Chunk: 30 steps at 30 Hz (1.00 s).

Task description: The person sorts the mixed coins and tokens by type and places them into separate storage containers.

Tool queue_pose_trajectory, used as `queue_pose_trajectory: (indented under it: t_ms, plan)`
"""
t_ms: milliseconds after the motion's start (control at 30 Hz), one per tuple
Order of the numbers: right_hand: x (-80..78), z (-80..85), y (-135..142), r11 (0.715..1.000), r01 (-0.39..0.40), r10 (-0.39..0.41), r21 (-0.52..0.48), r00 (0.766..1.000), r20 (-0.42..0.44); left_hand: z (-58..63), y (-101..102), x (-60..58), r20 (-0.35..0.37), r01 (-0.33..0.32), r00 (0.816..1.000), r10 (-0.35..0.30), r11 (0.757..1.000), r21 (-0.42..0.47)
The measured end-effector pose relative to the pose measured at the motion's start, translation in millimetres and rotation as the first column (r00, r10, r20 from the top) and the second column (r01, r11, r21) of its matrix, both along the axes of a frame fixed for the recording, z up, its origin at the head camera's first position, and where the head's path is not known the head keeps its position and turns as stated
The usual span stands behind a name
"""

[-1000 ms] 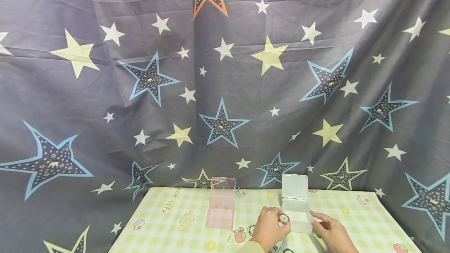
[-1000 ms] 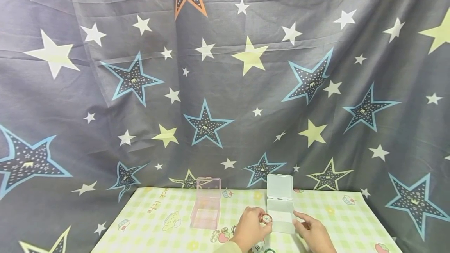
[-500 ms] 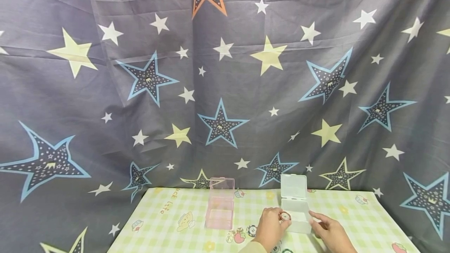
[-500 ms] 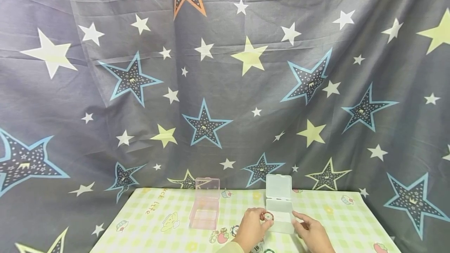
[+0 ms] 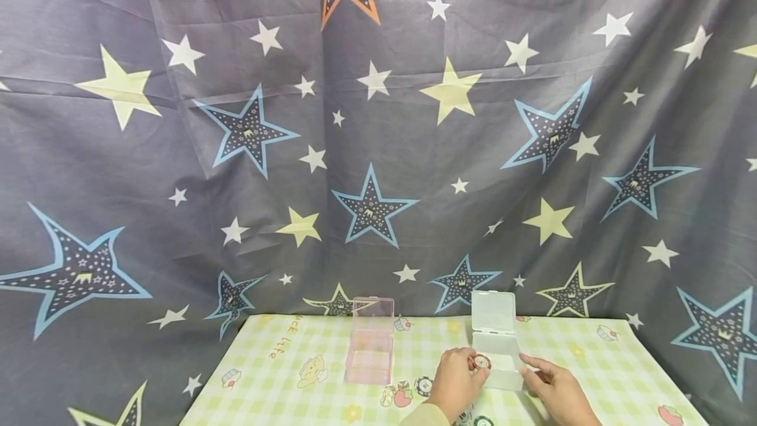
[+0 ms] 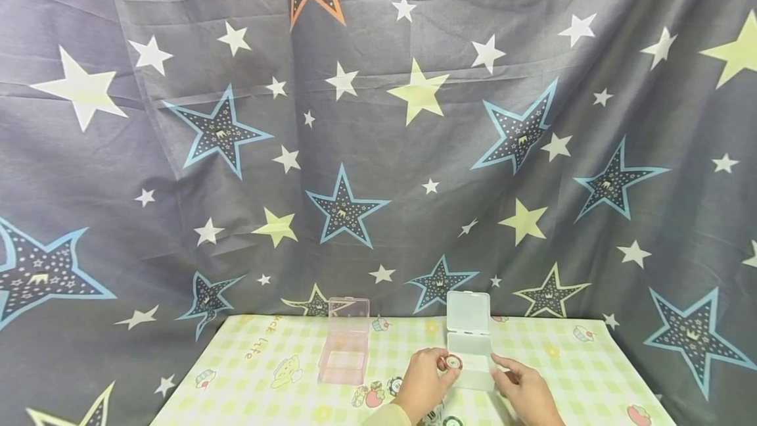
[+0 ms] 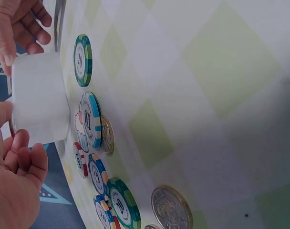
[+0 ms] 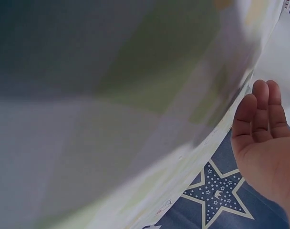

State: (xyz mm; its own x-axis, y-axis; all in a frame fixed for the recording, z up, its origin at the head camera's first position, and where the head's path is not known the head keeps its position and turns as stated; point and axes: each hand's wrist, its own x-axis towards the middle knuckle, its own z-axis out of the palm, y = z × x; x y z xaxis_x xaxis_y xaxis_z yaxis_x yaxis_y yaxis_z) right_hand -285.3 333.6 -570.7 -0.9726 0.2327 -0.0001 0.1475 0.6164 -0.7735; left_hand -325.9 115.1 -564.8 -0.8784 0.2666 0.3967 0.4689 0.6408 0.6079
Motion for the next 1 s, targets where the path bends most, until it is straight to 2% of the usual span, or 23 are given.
queue_pose_trajectory:
  t_ms: [133,400,700,867,1000]
  plan:
    - [0.9,3.1,-3.3,0.999,-0.001,0.002,0.038,1.000,-0.021,1.8,-2.4,-1.7,0.029,0.020,0.999,-0.020,1.000,0.019]
    - [3.3,4.9,-14.3,0.994,-0.052,0.061,0.097,0.994,-0.095,5.5,-10.7,-5.8,0.094,0.048,0.994,-0.054,0.997,0.067]
    - [3.4,8.5,-19.4,0.984,-0.051,0.069,0.169,0.992,-0.105,10.4,-14.7,-3.7,0.143,0.079,0.986,-0.086,0.996,0.048]
    - [4.1,8.9,-18.7,0.985,-0.050,0.067,0.165,0.993,-0.099,9.5,-12.5,-3.6,0.179,0.085,0.980,-0.091,0.995,0.042]
    - [4.2,7.7,-16.7,0.987,-0.050,0.066,0.155,0.993,-0.097,6.7,-13.7,-4.2,0.163,0.102,0.981,-0.106,0.994,0.036]
